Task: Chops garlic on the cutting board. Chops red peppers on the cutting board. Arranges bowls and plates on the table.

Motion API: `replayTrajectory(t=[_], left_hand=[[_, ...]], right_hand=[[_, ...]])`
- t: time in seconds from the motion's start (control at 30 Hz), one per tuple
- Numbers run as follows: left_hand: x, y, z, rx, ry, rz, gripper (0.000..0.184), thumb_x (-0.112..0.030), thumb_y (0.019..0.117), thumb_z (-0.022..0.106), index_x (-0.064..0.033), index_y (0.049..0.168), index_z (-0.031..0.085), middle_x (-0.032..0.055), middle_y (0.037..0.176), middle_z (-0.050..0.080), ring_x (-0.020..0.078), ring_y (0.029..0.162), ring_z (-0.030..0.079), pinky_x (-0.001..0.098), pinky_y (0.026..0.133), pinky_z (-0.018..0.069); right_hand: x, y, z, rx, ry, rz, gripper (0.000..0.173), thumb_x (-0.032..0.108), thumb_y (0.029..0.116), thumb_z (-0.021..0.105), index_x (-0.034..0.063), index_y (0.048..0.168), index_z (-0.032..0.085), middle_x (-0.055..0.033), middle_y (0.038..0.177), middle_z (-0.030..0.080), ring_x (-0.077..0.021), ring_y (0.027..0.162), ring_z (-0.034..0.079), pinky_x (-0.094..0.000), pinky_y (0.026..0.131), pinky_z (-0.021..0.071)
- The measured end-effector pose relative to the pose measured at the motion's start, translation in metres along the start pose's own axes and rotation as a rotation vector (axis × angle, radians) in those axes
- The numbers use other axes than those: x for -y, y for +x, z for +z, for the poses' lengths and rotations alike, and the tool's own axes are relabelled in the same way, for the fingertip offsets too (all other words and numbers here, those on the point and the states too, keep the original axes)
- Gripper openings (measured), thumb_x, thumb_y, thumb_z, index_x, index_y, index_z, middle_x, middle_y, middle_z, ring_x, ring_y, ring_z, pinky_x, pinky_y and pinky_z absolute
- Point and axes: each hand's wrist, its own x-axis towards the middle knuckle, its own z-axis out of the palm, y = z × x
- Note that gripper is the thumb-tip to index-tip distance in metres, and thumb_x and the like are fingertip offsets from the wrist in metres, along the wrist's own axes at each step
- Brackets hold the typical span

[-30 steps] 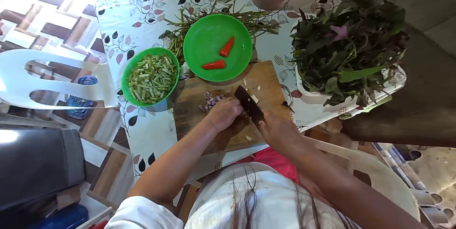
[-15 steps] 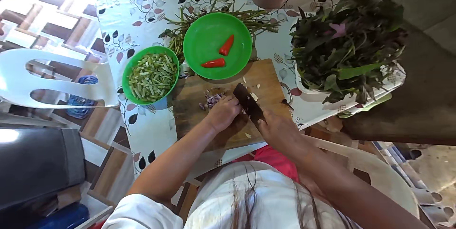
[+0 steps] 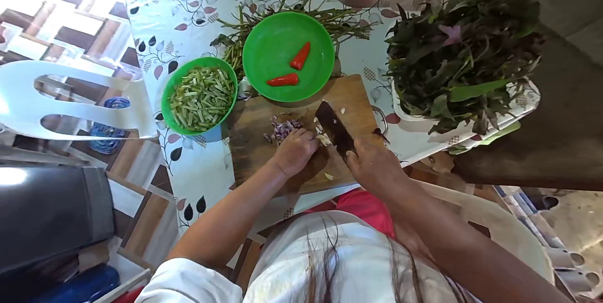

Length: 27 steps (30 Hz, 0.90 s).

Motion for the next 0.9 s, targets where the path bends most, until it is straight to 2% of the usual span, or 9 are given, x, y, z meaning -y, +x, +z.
replayTrajectory(t=[0.07,0.17,0.4,0.5,0.6,0.8,0.9], left_hand=[[-0.002,0.001,-0.002,0.016,-0.032,-0.019,0.013,0.011,0.0895,0.062,0.0042,0.089,0.074,0.0210,0.092,0.073,0.0395,0.096,0.072,0.0513,0.089,0.0569],[-0.003,0.004,-0.004,0.024,-0.048,-0.026,0.014,0.012,0.0898,0.061,0.0043,0.088,0.073,0.0208,0.093,0.072,0.0393,0.097,0.072,0.0508,0.091,0.0562],[0.000,0.017,-0.008,0.151,-0.062,-0.031,0.017,0.010,0.0937,0.058,0.0051,0.097,0.074,0.0221,0.099,0.073,0.0399,0.102,0.071,0.0498,0.096,0.0546],[0.001,0.018,-0.006,0.093,-0.059,-0.005,0.016,0.013,0.0915,0.060,0.0050,0.092,0.074,0.0218,0.094,0.073,0.0397,0.101,0.071,0.0494,0.096,0.0551],[0.003,0.016,-0.003,0.048,-0.064,0.007,0.016,0.014,0.0904,0.060,0.0053,0.090,0.073,0.0217,0.093,0.073,0.0399,0.099,0.072,0.0496,0.096,0.0551],[0.003,0.020,-0.001,0.083,-0.039,-0.010,0.016,0.009,0.0938,0.059,0.0048,0.095,0.074,0.0219,0.095,0.072,0.0395,0.098,0.072,0.0492,0.093,0.0561],[0.004,0.025,-0.001,0.116,-0.064,-0.016,0.019,0.009,0.0959,0.055,0.0053,0.099,0.073,0.0221,0.103,0.073,0.0397,0.107,0.070,0.0491,0.100,0.0534]], right_hand=[[0.000,0.003,0.006,0.027,-0.008,0.015,0.026,0.015,0.1078,0.050,-0.0072,0.119,0.059,-0.0266,0.092,0.069,-0.0466,0.094,0.070,-0.0600,0.080,0.0543],[0.005,0.007,0.006,0.080,-0.022,0.039,0.028,0.016,0.1094,0.048,-0.0066,0.121,0.058,-0.0268,0.097,0.069,-0.0460,0.099,0.070,-0.0590,0.084,0.0540],[0.004,0.000,-0.001,-0.032,0.002,-0.041,0.021,0.014,0.1071,0.052,-0.0062,0.109,0.058,-0.0241,0.084,0.067,-0.0439,0.086,0.071,-0.0570,0.074,0.0550],[0.006,0.005,0.006,0.049,-0.008,0.016,0.026,0.015,0.1082,0.049,-0.0064,0.118,0.058,-0.0257,0.093,0.069,-0.0446,0.095,0.070,-0.0584,0.081,0.0542],[0.007,0.009,0.005,0.098,-0.013,0.050,0.026,0.017,0.1092,0.048,-0.0059,0.117,0.058,-0.0254,0.095,0.069,-0.0439,0.099,0.070,-0.0576,0.084,0.0536],[-0.007,0.003,-0.004,-0.130,0.026,-0.009,0.023,0.012,0.1064,0.053,-0.0094,0.111,0.059,-0.0279,0.087,0.067,-0.0481,0.086,0.070,-0.0613,0.073,0.0538],[-0.006,0.008,-0.002,-0.059,-0.006,0.079,0.023,0.013,0.1076,0.050,-0.0074,0.114,0.057,-0.0274,0.094,0.067,-0.0467,0.093,0.069,-0.0607,0.078,0.0541]])
